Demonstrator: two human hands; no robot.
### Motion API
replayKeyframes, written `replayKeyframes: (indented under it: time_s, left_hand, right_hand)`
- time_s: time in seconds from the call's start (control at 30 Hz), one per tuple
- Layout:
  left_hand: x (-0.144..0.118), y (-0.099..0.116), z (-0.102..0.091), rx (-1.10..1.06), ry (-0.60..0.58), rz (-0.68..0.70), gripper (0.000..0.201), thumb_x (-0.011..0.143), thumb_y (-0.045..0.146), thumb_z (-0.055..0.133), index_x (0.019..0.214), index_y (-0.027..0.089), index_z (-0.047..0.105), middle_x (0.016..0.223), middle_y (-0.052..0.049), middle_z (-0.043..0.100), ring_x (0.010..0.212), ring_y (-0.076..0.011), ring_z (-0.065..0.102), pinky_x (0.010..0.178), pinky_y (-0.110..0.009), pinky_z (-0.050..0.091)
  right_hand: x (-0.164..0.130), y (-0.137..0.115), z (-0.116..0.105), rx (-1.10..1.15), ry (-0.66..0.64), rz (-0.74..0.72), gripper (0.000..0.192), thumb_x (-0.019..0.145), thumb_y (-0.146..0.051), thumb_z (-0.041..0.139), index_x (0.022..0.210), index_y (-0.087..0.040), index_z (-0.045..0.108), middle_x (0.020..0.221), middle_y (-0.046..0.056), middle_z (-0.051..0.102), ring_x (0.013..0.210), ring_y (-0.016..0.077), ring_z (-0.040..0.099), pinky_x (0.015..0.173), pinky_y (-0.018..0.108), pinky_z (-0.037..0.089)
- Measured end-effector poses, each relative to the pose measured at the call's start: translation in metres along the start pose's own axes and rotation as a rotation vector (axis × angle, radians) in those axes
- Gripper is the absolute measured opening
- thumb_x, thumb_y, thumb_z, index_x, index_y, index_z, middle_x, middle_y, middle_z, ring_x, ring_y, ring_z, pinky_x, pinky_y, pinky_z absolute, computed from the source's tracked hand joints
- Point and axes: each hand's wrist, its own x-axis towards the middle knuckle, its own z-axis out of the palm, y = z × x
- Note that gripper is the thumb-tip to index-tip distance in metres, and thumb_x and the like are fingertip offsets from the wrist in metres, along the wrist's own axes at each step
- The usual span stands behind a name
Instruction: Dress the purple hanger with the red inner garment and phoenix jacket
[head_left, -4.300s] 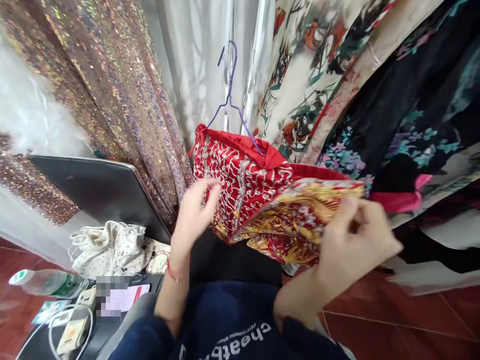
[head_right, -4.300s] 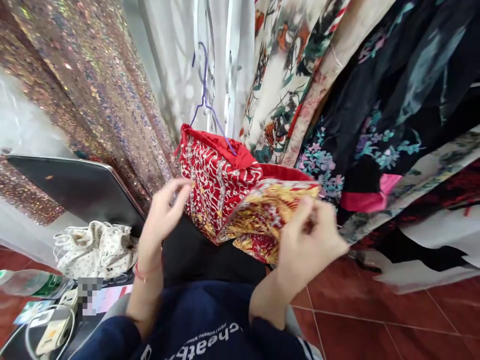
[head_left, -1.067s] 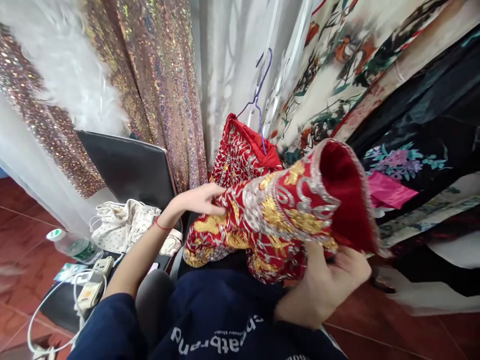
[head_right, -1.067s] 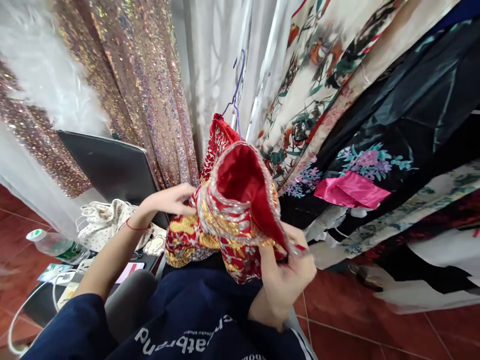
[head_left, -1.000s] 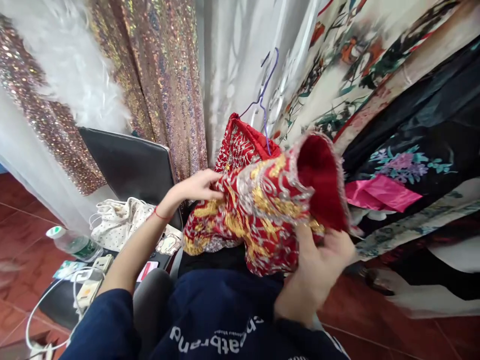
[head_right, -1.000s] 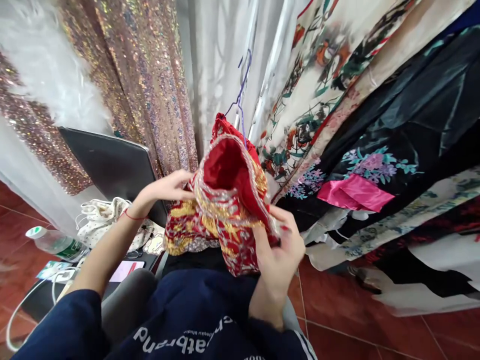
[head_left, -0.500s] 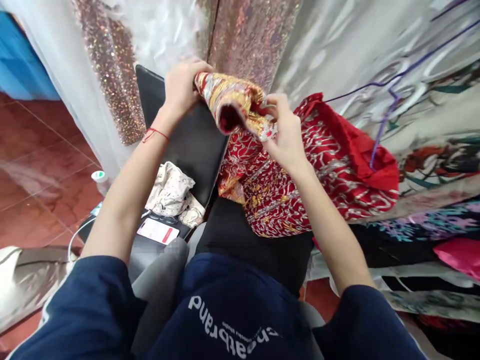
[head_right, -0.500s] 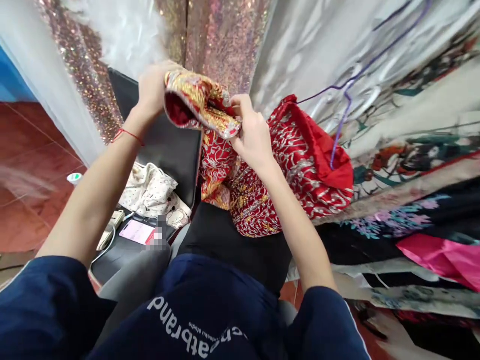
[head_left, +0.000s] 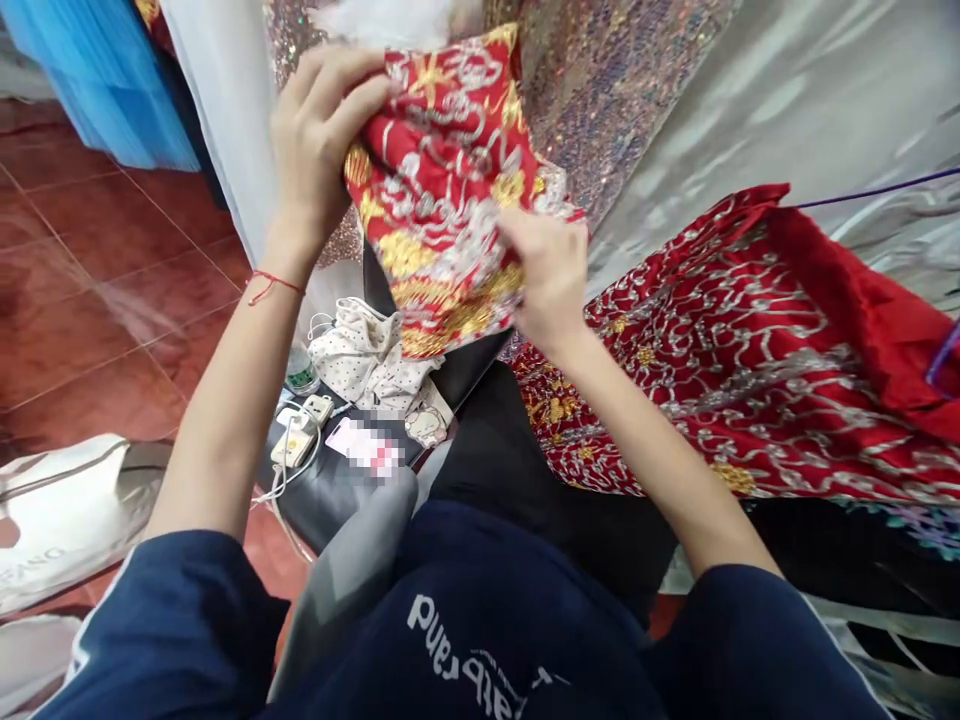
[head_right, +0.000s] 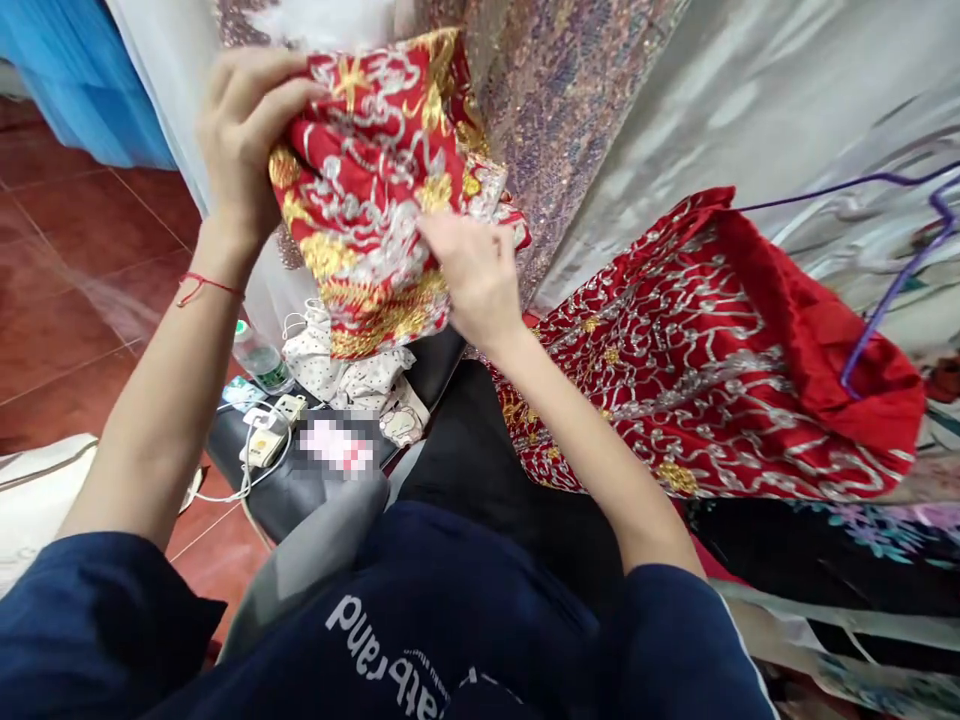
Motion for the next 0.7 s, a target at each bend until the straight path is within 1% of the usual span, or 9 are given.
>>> replayKeyframes:
  time_s: [0.07,0.1,0.17,0.23,0.33,0.43,0.53,0.6,0.7]
  left_hand:
    - [-0.020,-0.010,0.009,-0.049,-0.113,-0.003,0.063,0.103,0.061,0.011,0.138,0.023,0.048,0.153,0.013,0.046,0.140,0.0021,0.028,0.122,-0.025,0.020]
    - [-0.029,-0.013,0.015,-0.095,-0.166,-0.026,0.061,0.103,0.061,0.015,0.139,0.022,0.045,0.153,0.013,0.044,0.141,0.0020,0.024,0.124,-0.026,0.017]
    - [-0.044,-0.015,0.025,-0.227,-0.244,-0.088,0.057,0.101,0.063,0.033,0.140,0.023,0.044,0.153,0.013,0.044,0.145,-0.0008,0.017,0.126,-0.029,0.012]
    - [-0.054,-0.015,0.031,-0.360,-0.271,-0.146,0.055,0.094,0.058,0.050,0.139,0.027,0.048,0.151,0.007,0.048,0.149,-0.0087,0.017,0.126,-0.037,0.015]
    - [-0.063,-0.012,0.028,-0.396,-0.277,-0.178,0.051,0.087,0.044,0.057,0.136,0.029,0.054,0.149,-0.002,0.052,0.151,-0.0202,0.024,0.123,-0.048,0.021]
    - [-0.065,-0.010,0.021,-0.294,-0.224,-0.123,0.050,0.084,0.036,0.057,0.134,0.028,0.055,0.149,-0.007,0.053,0.149,-0.0263,0.031,0.121,-0.053,0.025]
    - [-0.057,0.001,0.016,-0.195,-0.095,-0.043,0.043,0.087,0.036,0.054,0.128,0.025,0.057,0.148,-0.011,0.053,0.145,-0.0306,0.038,0.118,-0.054,0.030]
    - [-0.048,0.020,0.012,-0.158,0.013,0.001,0.037,0.089,0.035,0.051,0.125,0.025,0.057,0.146,-0.012,0.054,0.141,-0.0318,0.043,0.117,-0.054,0.033]
    - [-0.035,0.068,0.011,-0.178,0.150,0.076,0.032,0.092,0.033,0.049,0.122,0.027,0.057,0.142,-0.011,0.056,0.136,-0.0310,0.048,0.115,-0.053,0.036]
  right_hand:
    - [-0.014,-0.006,0.028,0.043,-0.128,-0.001,0.040,0.103,-0.020,0.031,0.139,-0.023,0.048,0.145,0.009,0.057,0.142,0.0268,0.047,0.112,0.056,0.039]
    - [-0.019,-0.007,0.040,0.059,-0.184,-0.003,0.041,0.103,-0.019,0.029,0.139,-0.023,0.049,0.146,0.012,0.056,0.143,0.0285,0.045,0.112,0.058,0.039]
    - [-0.028,-0.006,0.057,0.073,-0.263,-0.005,0.043,0.102,-0.017,0.027,0.138,-0.021,0.050,0.149,0.016,0.053,0.146,0.0314,0.042,0.111,0.061,0.037]
    - [-0.032,-0.004,0.064,0.064,-0.324,-0.016,0.044,0.102,-0.016,0.025,0.139,-0.018,0.050,0.152,0.019,0.049,0.147,0.0330,0.039,0.112,0.064,0.036]
    - [-0.037,-0.004,0.064,0.035,-0.416,-0.078,0.047,0.102,-0.013,0.025,0.143,-0.014,0.046,0.156,0.022,0.042,0.150,0.0318,0.034,0.115,0.061,0.033]
    - [-0.042,-0.009,0.062,-0.018,-0.455,-0.148,0.052,0.098,-0.006,0.028,0.148,-0.008,0.041,0.159,0.025,0.035,0.151,0.0317,0.030,0.117,0.057,0.032]
    - [-0.047,-0.016,0.055,-0.124,-0.401,-0.250,0.060,0.090,0.001,0.037,0.149,-0.004,0.038,0.160,0.026,0.031,0.152,0.0336,0.028,0.117,0.053,0.032]
    - [-0.054,-0.021,0.045,-0.199,-0.334,-0.357,0.060,0.088,-0.001,0.041,0.148,-0.005,0.040,0.160,0.025,0.034,0.151,0.0341,0.032,0.115,0.050,0.032]
    - [-0.072,-0.021,0.016,-0.298,-0.253,-0.499,0.045,0.093,-0.009,0.043,0.137,-0.010,0.052,0.152,0.021,0.048,0.143,0.0316,0.045,0.108,0.047,0.035]
